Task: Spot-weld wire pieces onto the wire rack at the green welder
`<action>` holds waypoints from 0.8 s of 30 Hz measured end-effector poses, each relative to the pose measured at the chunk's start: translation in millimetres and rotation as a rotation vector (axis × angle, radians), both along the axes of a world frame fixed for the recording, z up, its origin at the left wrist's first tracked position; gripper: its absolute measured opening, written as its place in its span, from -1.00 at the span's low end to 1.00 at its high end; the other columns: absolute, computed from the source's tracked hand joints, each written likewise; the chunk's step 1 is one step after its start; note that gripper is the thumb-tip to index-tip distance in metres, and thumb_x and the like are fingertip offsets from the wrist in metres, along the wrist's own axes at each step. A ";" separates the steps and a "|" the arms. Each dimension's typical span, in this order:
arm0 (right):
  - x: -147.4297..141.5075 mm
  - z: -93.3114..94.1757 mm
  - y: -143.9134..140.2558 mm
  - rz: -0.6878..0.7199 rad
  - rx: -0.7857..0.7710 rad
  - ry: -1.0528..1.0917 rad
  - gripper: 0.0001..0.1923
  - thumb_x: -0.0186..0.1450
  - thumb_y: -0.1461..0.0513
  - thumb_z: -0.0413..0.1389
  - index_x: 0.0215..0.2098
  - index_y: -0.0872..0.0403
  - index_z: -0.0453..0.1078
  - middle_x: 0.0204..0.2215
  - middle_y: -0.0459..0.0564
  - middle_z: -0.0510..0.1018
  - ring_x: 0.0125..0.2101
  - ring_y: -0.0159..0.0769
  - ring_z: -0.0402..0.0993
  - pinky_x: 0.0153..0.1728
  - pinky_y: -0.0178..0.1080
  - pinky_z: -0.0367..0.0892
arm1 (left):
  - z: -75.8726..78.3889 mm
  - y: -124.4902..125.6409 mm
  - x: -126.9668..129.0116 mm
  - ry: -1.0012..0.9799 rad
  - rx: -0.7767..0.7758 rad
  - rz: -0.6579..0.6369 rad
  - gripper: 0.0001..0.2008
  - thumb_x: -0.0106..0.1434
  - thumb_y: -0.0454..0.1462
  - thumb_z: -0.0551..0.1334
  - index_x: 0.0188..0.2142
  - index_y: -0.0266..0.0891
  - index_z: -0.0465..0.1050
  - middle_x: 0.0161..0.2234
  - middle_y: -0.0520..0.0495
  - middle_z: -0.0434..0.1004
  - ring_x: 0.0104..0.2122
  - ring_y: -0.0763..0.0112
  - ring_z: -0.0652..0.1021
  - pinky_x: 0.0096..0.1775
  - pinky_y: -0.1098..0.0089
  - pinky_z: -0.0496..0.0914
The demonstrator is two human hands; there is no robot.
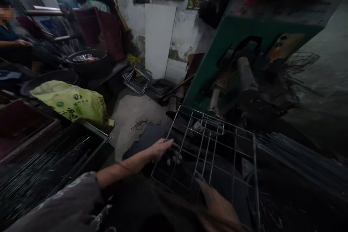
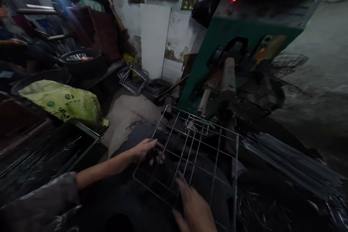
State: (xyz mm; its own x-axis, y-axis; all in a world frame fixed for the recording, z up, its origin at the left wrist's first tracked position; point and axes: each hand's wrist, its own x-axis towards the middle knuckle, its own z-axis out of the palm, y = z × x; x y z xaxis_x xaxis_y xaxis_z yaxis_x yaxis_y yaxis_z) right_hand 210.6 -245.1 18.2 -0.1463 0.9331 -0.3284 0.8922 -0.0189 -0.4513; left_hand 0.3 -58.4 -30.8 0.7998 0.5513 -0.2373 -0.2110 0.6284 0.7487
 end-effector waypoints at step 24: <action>4.6 -8.8 2.6 0.079 0.105 -0.041 -0.26 0.18 0.20 0.01 0.32 0.16 0.05 0.23 0.14 0.25 0.08 -0.12 0.36 0.01 -0.15 0.39 | 11.7 7.4 1.6 -0.004 0.010 0.016 -0.49 0.26 0.06 0.15 -0.08 -0.38 0.40 -0.39 -0.33 0.60 -0.50 0.22 0.61 -0.61 0.48 0.31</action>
